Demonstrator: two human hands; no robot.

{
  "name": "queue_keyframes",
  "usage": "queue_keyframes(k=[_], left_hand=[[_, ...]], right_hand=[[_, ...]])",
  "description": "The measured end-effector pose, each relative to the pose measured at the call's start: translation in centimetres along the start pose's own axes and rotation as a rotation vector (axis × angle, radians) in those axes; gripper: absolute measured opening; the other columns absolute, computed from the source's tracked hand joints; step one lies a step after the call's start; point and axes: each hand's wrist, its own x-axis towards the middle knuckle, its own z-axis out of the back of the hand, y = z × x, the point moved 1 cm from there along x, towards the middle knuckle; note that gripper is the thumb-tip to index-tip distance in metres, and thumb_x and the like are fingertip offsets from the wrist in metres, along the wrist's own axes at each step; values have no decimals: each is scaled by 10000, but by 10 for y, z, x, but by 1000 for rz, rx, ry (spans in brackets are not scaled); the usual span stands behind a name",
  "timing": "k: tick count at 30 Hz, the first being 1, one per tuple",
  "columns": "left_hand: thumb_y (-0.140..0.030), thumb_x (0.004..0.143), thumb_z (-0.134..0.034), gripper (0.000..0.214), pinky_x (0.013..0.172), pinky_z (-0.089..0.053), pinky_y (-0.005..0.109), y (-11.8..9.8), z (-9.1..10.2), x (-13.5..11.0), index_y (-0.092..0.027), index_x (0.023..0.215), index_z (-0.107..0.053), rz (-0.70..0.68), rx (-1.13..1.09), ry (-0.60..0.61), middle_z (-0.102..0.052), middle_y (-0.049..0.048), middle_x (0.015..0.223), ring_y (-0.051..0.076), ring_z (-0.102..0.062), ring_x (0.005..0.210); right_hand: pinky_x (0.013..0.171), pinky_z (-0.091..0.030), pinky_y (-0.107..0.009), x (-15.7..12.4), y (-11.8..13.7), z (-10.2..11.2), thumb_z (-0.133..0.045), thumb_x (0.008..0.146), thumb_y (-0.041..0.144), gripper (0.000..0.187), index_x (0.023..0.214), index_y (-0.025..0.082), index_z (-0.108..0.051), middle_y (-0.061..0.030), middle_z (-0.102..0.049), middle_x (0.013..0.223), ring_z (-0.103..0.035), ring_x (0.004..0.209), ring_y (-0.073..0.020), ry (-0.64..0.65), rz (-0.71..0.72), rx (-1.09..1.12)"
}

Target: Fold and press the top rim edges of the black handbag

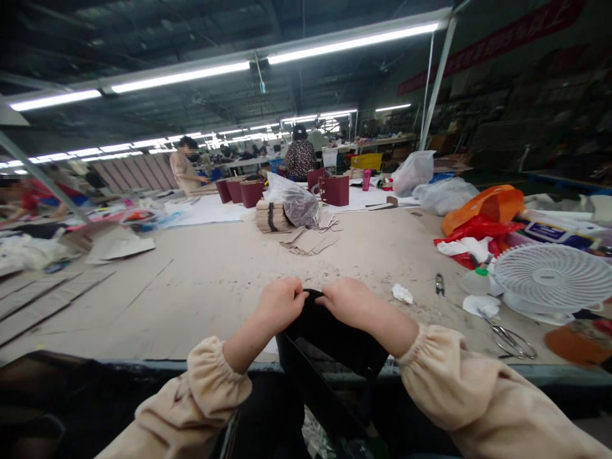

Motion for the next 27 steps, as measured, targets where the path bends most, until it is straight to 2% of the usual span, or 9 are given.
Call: queue_keyframes(k=[5,8,11,13,16,21,27], left_hand=[[-327,817,-513,172,703,-441,282,3,0,-2,-197,765,-613,-17,-48,-11,-667,27,784,174,-605,760],[-333,766,-589,164,777,-450,283,3,4,-9,-209,872,-603,-50,-186,-24,-666,17,882,170,-606,841],[-353,682,-682,463,836,-448,304,2,11,-20,-221,1091,-510,-10,-300,-56,-631,30,1057,193,-591,956],[-359,645,-714,575,846,-445,328,1,14,-26,-226,1143,-458,36,-285,-49,-611,43,1106,219,-579,993],[-301,662,-703,490,837,-441,320,-3,12,-27,-230,1089,-475,79,-243,-27,-620,34,1081,216,-577,987],[-269,725,-645,314,815,-436,291,-6,4,-9,-229,1012,-525,123,-246,-40,-648,8,996,177,-588,925],[-286,707,-660,206,766,-435,252,-2,3,7,-234,903,-625,-66,-216,53,-657,-8,943,160,-585,881]], right_hand=[[596,-420,-290,12,1,-3,-401,875,353,363,767,184,-703,-110,-706,737,-660,714,-238,-3,36,-49],[610,-422,-284,9,-4,-6,-405,867,354,362,758,191,-709,-104,-709,739,-659,724,-227,-6,19,-14],[601,-414,-273,7,-8,-10,-420,856,362,354,751,197,-715,-90,-707,711,-650,699,-212,-12,-31,36],[585,-401,-261,7,-10,-11,-422,853,365,353,734,205,-713,-73,-703,691,-640,675,-193,-25,-68,95],[557,-374,-247,7,-12,-9,-425,845,357,352,684,211,-702,-52,-696,666,-621,639,-168,-25,-122,190],[506,-320,-247,2,-13,-7,-417,841,351,369,620,211,-677,-36,-666,599,-588,581,-155,23,-157,245],[507,-302,-248,-4,-21,-22,-380,867,385,398,622,220,-645,-21,-655,591,-586,581,-153,-15,-180,247]])
